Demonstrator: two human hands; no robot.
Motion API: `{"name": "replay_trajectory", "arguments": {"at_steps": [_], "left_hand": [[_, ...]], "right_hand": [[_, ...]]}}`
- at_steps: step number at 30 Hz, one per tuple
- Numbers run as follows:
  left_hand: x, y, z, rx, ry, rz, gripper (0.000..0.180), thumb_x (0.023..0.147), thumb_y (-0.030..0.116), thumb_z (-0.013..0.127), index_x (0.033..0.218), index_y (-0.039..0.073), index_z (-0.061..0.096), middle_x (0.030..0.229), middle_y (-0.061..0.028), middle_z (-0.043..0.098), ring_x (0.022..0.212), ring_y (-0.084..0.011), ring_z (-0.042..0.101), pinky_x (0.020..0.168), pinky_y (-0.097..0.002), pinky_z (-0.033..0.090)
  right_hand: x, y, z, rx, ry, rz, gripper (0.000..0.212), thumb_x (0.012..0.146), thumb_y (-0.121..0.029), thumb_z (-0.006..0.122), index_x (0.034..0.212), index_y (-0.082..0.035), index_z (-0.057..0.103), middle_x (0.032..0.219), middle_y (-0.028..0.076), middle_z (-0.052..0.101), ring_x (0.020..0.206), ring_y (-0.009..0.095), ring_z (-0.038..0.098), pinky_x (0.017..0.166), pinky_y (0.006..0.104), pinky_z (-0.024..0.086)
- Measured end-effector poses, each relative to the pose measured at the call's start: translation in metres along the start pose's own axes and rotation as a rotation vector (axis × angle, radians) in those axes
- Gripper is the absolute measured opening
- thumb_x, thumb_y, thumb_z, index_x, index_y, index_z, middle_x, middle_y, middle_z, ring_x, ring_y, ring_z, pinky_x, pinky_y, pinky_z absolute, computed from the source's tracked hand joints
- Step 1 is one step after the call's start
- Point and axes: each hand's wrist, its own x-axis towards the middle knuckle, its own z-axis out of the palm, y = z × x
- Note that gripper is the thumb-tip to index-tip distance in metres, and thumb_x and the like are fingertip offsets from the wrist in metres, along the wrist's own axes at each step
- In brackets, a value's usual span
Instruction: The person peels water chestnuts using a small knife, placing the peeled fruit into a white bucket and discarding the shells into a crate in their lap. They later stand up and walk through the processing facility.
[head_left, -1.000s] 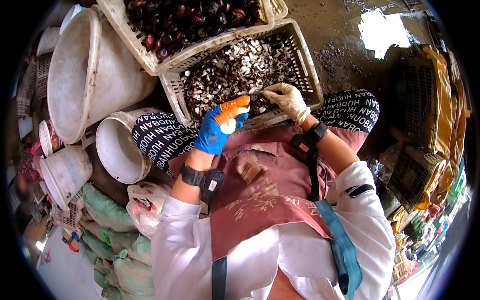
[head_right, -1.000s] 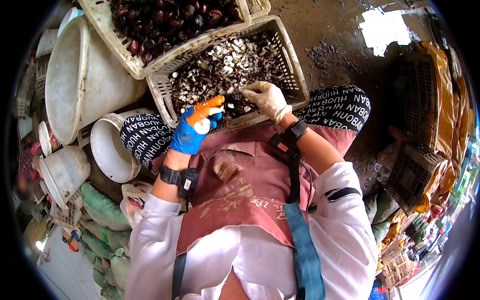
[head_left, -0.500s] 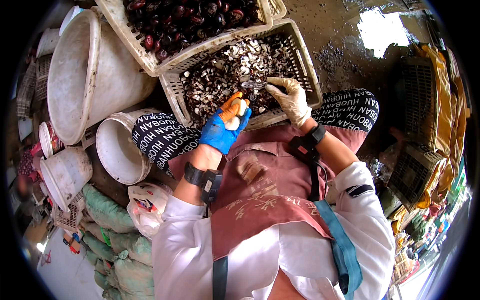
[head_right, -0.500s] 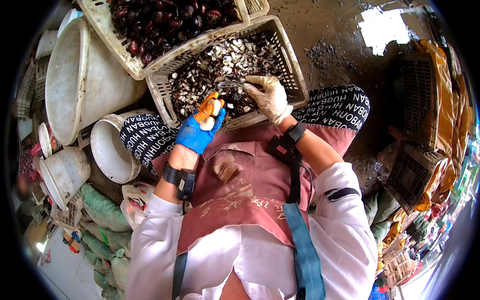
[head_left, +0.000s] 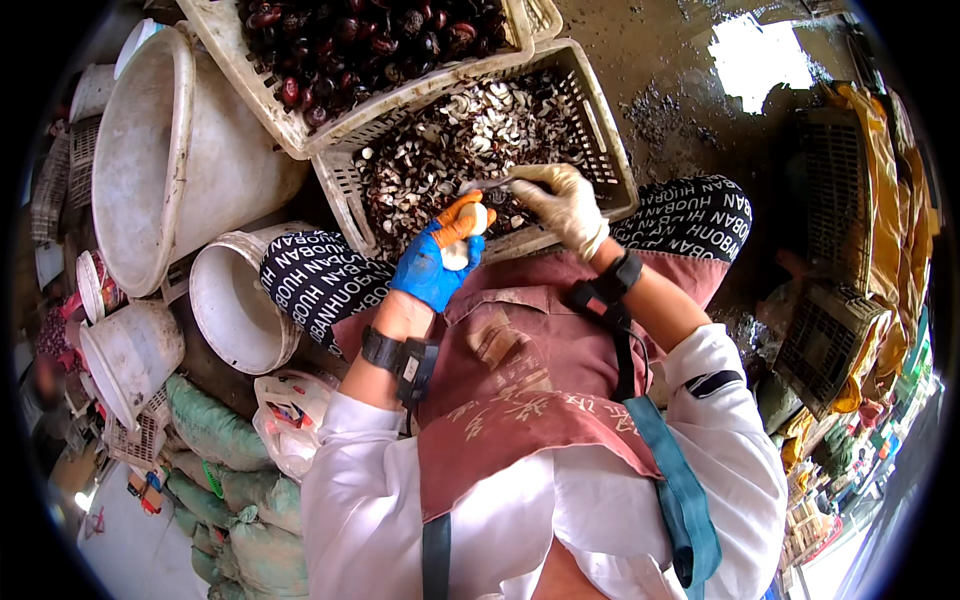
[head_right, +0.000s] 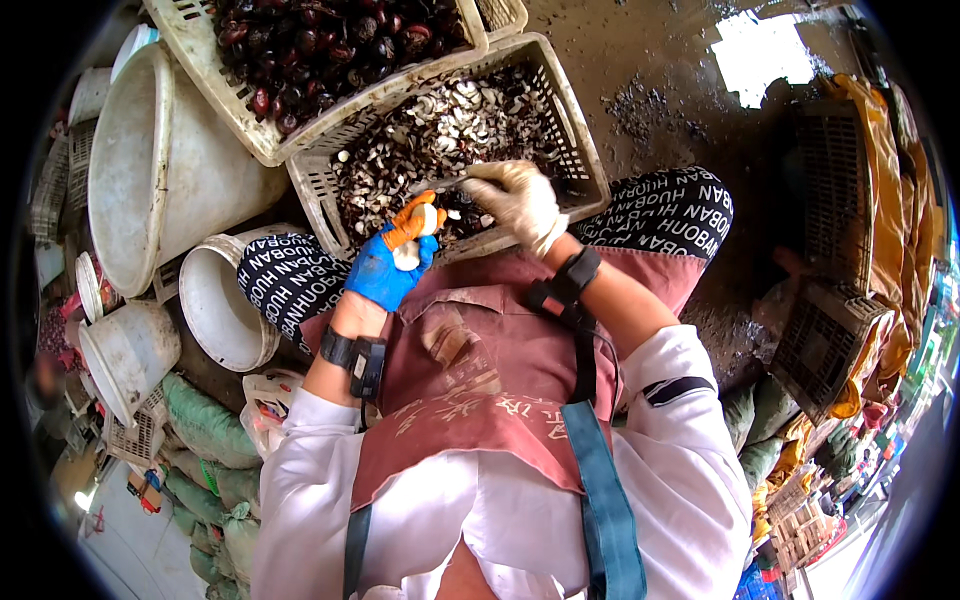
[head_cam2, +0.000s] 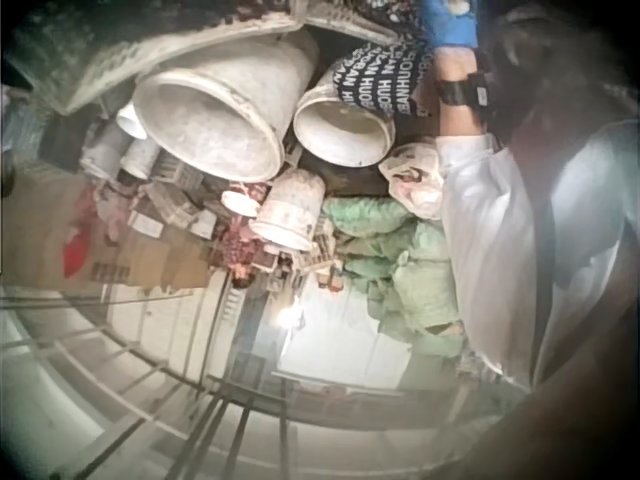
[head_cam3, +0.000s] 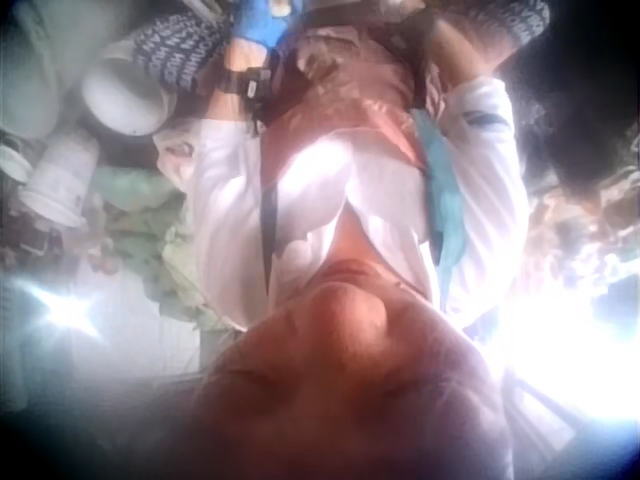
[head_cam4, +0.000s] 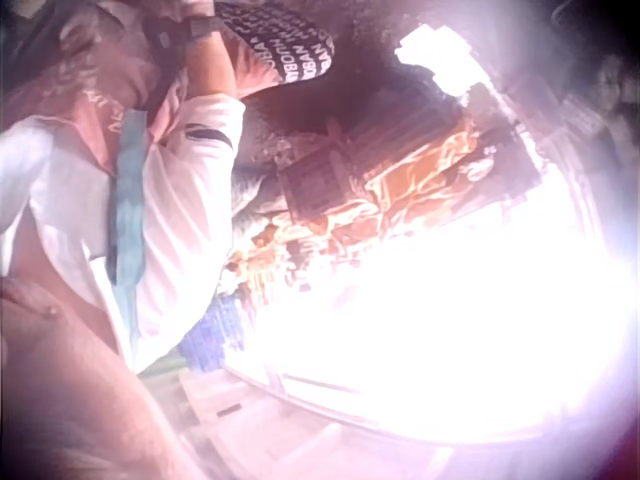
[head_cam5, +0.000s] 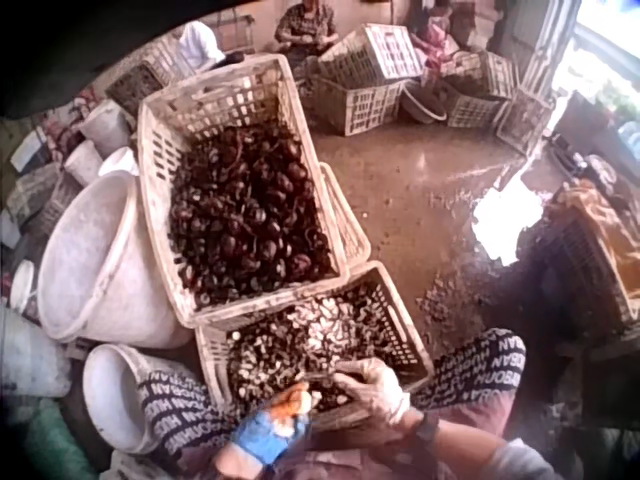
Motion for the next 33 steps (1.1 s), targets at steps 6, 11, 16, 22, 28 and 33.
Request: {"name": "replay_trajectory", "arguments": {"at_steps": [6, 11, 16, 22, 28, 33], "left_hand": [[-0.006, 0.005, 0.011, 0.009, 0.042, 0.022, 0.031, 0.08, 0.003, 0.061, 0.111, 0.002, 0.054, 0.1, -0.0124, 0.062, 0.092, -0.0231, 0.06, 0.08, -0.032, 0.051], [-0.008, 0.002, 0.002, 0.076, 0.015, 0.076, 0.04, 0.082, 0.005, 0.06, 0.12, 0.006, 0.051, 0.1, -0.0099, 0.061, 0.082, -0.0155, 0.06, 0.061, -0.0216, 0.048], [-0.003, 0.004, -0.004, 0.19, 0.01, 0.08, 0.04, 0.081, 0.004, 0.061, 0.119, 0.006, 0.051, 0.107, -0.0118, 0.058, 0.091, -0.0203, 0.059, 0.076, -0.0314, 0.05], [-0.002, 0.0, -0.008, 0.177, 0.063, 0.168, 0.032, 0.081, 0.001, 0.06, 0.112, 0.002, 0.053, 0.106, -0.0131, 0.059, 0.096, -0.0275, 0.059, 0.084, -0.0358, 0.05], [-0.002, 0.004, -0.002, 0.118, -0.025, 0.107, 0.046, 0.083, 0.007, 0.06, 0.127, 0.012, 0.047, 0.108, -0.0067, 0.06, 0.08, -0.0127, 0.058, 0.065, -0.0217, 0.049], [-0.004, -0.001, -0.003, 0.157, 0.058, 0.109, 0.044, 0.084, 0.009, 0.059, 0.125, 0.008, 0.047, 0.109, -0.0098, 0.059, 0.08, -0.0147, 0.059, 0.063, -0.0212, 0.05]], "right_hand": [[-0.012, -0.027, 0.008, 0.059, -0.125, -0.199, 0.023, 0.081, -0.015, 0.067, 0.098, -0.001, 0.065, 0.087, 0.004, 0.064, 0.076, 0.009, 0.056, 0.071, 0.0238, 0.047], [-0.009, -0.014, 0.0, -0.032, -0.037, -0.189, 0.023, 0.079, -0.018, 0.068, 0.097, -0.004, 0.066, 0.09, 0.007, 0.066, 0.083, 0.014, 0.058, 0.074, 0.0283, 0.046], [0.003, -0.005, -0.002, -0.027, -0.046, -0.03, 0.025, 0.08, -0.019, 0.067, 0.099, -0.003, 0.065, 0.089, 0.01, 0.065, 0.079, 0.012, 0.06, 0.069, 0.027, 0.048], [-0.006, -0.022, 0.006, -0.016, -0.11, -0.183, 0.027, 0.079, -0.02, 0.068, 0.098, -0.002, 0.065, 0.088, 0.011, 0.065, 0.075, 0.016, 0.06, 0.069, 0.0277, 0.048], [-0.006, -0.022, 0.001, -0.178, -0.079, -0.336, 0.025, 0.078, -0.02, 0.069, 0.098, -0.006, 0.067, 0.089, 0.008, 0.066, 0.085, 0.02, 0.058, 0.081, 0.032, 0.043], [0.003, 0.002, -0.01, -0.026, -0.026, 0.073, 0.025, 0.08, -0.02, 0.066, 0.097, -0.002, 0.066, 0.084, 0.012, 0.066, 0.08, 0.017, 0.06, 0.072, 0.0301, 0.047]]}}
